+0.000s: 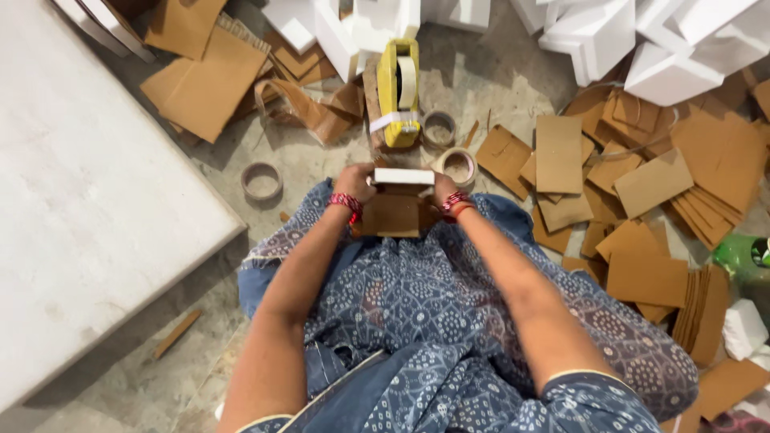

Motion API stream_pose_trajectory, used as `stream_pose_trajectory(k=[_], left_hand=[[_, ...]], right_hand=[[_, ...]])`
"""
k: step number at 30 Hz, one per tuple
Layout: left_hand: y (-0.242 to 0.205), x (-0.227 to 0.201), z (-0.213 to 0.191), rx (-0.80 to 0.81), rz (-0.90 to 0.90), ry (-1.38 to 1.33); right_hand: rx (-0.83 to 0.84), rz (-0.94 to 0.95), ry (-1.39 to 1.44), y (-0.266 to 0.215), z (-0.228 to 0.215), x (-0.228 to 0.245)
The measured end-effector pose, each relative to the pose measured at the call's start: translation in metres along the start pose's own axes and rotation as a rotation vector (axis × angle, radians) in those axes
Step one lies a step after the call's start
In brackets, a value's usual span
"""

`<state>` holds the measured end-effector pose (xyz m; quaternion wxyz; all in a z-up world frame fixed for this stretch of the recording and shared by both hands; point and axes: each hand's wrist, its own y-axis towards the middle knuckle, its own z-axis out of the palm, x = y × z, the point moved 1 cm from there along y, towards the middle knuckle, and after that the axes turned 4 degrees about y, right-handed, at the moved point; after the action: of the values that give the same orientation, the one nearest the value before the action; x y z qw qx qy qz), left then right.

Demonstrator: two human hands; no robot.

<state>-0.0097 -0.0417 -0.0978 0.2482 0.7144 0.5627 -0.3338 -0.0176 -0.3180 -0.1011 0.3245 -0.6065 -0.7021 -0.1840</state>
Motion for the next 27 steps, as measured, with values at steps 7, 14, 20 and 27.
stream_pose_trajectory(k=[7, 14, 20, 27], left_hand=[[0.016, -0.043, 0.044, -0.035, 0.163, -0.213], [0.022, -0.045, 0.021, 0.09, 0.06, -0.228], [0.021, -0.051, 0.019, 0.064, 0.082, -0.21], [0.014, -0.056, 0.023, 0.065, 0.038, -0.161]], right_hand=[[-0.148, 0.111, 0.037, 0.109, -0.052, -0.016], [-0.116, 0.408, 0.483, 0.132, -0.026, 0.035], [-0.098, 0.513, 0.679, -0.01, -0.025, 0.069], [0.003, 0.607, 1.11, -0.071, 0.04, 0.024]])
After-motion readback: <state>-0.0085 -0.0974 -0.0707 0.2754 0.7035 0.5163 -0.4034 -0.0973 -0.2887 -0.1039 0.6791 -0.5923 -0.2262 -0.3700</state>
